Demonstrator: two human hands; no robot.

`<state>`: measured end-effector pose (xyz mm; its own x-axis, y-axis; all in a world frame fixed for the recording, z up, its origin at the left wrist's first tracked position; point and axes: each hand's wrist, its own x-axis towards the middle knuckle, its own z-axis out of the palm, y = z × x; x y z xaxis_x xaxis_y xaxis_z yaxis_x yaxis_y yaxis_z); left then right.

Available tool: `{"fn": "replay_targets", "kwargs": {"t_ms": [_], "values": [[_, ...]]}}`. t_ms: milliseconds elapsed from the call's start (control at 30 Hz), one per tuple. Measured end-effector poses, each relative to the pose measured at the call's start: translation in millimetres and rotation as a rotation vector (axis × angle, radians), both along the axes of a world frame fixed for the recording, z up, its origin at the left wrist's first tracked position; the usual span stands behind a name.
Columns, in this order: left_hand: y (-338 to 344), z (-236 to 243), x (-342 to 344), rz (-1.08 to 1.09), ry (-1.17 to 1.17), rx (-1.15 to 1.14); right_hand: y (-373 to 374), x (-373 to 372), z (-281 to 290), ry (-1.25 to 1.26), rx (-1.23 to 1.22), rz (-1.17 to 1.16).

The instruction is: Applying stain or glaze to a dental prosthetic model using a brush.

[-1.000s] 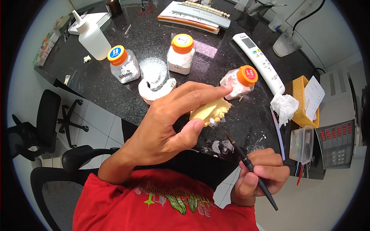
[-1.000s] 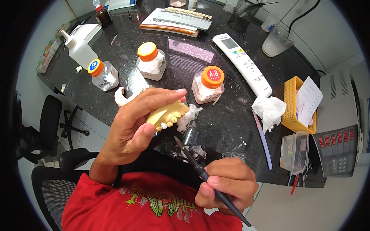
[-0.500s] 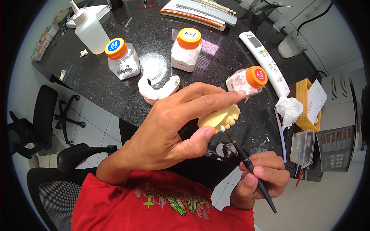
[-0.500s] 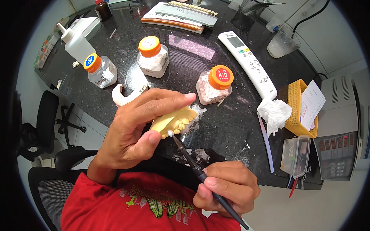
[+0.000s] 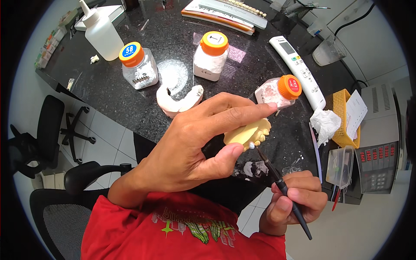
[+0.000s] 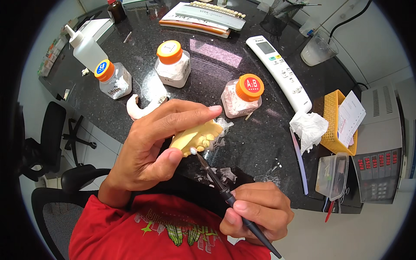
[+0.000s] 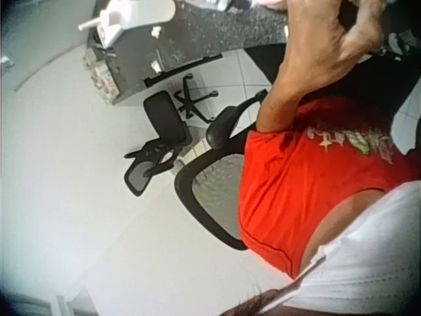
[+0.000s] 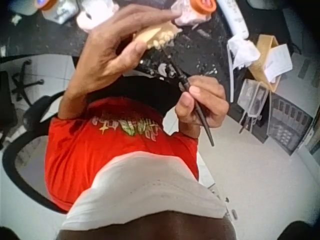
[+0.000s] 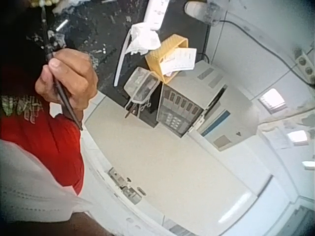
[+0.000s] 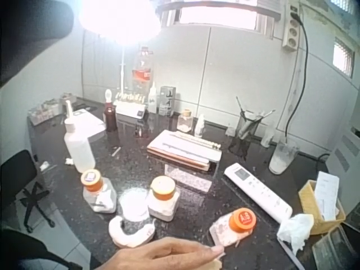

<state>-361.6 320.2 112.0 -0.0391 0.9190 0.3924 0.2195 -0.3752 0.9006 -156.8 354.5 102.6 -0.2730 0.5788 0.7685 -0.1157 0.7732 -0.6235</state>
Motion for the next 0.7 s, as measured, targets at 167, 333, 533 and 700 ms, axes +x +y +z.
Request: {"fn": "replay_targets", "kwargs": {"t_ms": [167,333,533,700], "values": [[0.1,-1.9,-1.2,-0.008,0.002,-0.002,0.9,-2.4,-2.2,-0.024,0.023,-0.002],[0.1,-1.0,-1.2,-0.003,0.019,0.003,1.7,-0.4,-1.4,-0.021,0.043,0.0],[-0.3,-2.0,-1.6,0.005,0.021,0.006,1.4,-2.4,-2.6,-0.048,0.074,-0.002],[1.2,-1.9,-0.6,0.003,0.031,0.02,1.6,0.5,-0.3,-0.041,0.089,0.004]]}}
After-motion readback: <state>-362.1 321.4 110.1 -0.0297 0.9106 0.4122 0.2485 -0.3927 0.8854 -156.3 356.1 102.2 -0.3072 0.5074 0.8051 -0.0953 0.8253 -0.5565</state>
